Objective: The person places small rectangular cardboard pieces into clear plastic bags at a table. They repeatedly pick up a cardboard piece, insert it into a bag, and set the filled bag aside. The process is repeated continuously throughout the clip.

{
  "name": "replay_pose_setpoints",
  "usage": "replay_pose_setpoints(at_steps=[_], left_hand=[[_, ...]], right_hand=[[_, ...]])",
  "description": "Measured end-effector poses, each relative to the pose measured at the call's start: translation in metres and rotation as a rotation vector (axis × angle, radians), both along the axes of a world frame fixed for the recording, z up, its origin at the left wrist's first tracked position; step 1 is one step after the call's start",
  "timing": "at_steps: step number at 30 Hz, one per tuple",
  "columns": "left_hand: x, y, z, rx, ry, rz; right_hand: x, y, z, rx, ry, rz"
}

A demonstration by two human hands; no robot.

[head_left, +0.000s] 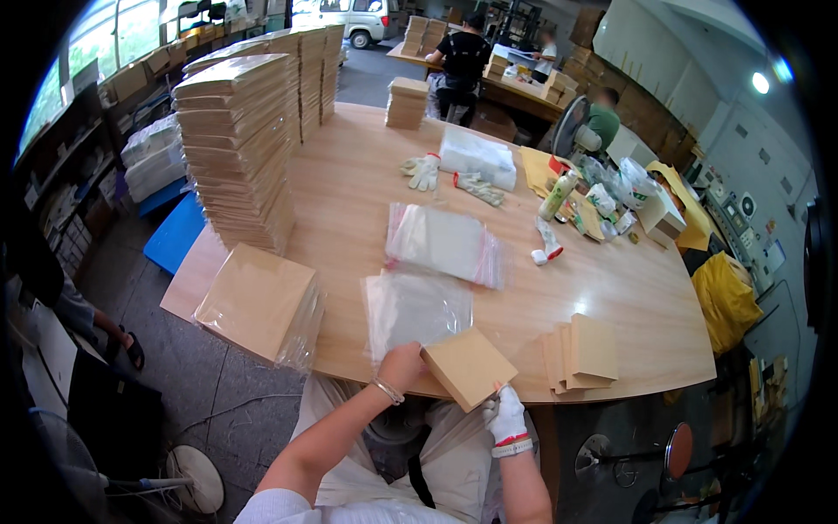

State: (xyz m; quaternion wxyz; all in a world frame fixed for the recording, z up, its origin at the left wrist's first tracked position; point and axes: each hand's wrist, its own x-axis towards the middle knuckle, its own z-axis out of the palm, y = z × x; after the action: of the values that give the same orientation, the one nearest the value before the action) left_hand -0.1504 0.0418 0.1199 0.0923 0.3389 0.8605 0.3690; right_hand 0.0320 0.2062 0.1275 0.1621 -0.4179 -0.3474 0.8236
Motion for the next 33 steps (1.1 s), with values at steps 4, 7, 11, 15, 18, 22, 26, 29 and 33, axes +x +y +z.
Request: replay_pose_setpoints(at_steps=[4, 7, 11, 15, 18, 22, 26, 29, 33], left_hand=[[0.022, -0.001, 0.008, 0.015, -0.055, 0.152], [0.034, -0.006, -0.01, 0.185, -0.05, 0.162], [0.059, -0.013, -0.008, 0.38, -0.26, 0.073], [0.09, -0.001, -0.049, 0.786, -0.43, 0.141], [0.11, 0.013, -0.032, 0.896, -0.644, 0.185], [0.128, 0.005, -0.077, 0.625, -0.51, -0.039], [0.136, -0.019, -0.121, 0.466, -0.493, -0.199], [0.145, -0.014, -0.136, 0.773, -0.78, -0.025], [0.146, -0.016, -0.171, 0.843, -1.198, 0.017]], right_hand=[[0.007, -0.03, 0.011, 0.017, 0.065, -0.026], [0.021, -0.054, 0.012, 0.02, 0.104, -0.052], [0.045, -0.067, -0.003, -0.049, 0.113, -0.119], [0.057, -0.079, -0.001, -0.207, 0.134, -0.124], [0.07, -0.085, -0.006, -0.263, 0.128, -0.12], [0.075, -0.095, 0.005, -0.189, 0.082, -0.089], [0.071, -0.115, 0.011, -0.014, 0.063, -0.022], [0.069, -0.117, -0.003, -0.01, 0.077, 0.011], [0.064, -0.122, -0.015, 0.022, 0.062, -0.039]])
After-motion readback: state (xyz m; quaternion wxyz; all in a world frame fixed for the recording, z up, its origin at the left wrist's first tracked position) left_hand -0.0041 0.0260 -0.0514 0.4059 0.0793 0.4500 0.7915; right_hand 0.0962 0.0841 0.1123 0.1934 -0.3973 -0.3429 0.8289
